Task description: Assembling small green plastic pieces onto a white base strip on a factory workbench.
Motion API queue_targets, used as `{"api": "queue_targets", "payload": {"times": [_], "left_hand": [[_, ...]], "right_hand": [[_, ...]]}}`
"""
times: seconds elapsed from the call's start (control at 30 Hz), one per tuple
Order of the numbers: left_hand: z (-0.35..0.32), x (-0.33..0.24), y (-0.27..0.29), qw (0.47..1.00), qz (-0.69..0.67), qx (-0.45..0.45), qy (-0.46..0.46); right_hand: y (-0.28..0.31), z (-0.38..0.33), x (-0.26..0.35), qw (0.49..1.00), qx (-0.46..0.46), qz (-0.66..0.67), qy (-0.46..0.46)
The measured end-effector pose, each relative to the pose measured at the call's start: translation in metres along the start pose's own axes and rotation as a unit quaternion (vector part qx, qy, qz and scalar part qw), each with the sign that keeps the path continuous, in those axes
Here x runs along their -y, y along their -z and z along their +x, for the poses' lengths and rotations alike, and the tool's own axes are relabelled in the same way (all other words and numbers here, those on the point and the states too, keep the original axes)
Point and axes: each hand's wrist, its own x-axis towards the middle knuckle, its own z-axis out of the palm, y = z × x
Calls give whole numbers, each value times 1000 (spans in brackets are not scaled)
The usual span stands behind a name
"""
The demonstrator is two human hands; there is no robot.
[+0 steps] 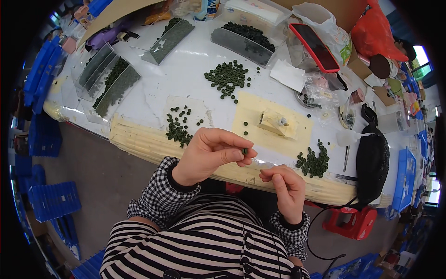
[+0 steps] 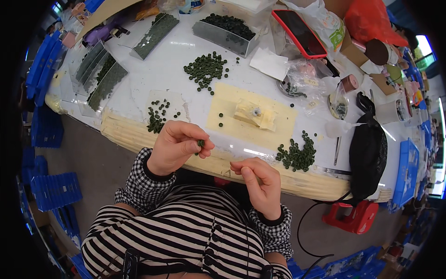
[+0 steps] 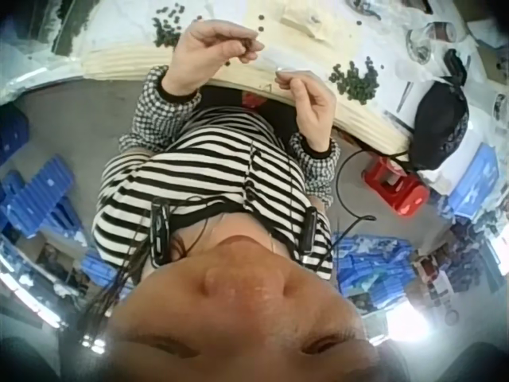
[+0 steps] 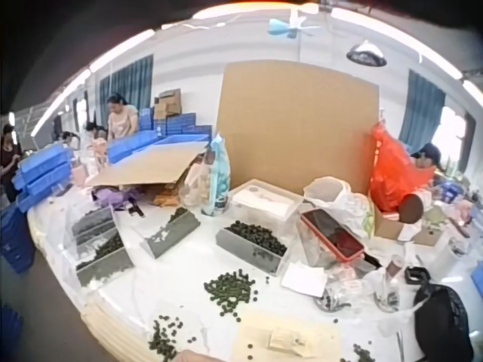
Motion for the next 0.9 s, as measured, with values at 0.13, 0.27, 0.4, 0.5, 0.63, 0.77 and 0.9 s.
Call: {"api": "queue_targets", "payload": {"times": [0.13,0.27,0.4,0.5,0.63,0.77,0.9], "left_hand": [[-1,2,-2,1000,-17,13,9],[1,0,-5,999,31,9,6],[1,-2,-7,999,42,9,-6],[1,-2,-7,999,51,8,-12],[-1,-3,-7,998,63,11,-17],[-1,-3,-5,996,74,25,-30],[-3,-2,-8,989,132,-18,-59]], "right_hand": [[-1,0,0,1000,3,-4,-2],[-1,-1,-1,1000,2,-8,-8],[-1,-1,-3,1000,-1,-7,-10],[-2,-2,-3,1000,-1,-9,-12],[-3,-2,-3,1000,-1,-16,-11],[-3,-2,-2,1000,0,-17,-11],[-1,-4,-3,999,-22,-26,-7]]}}
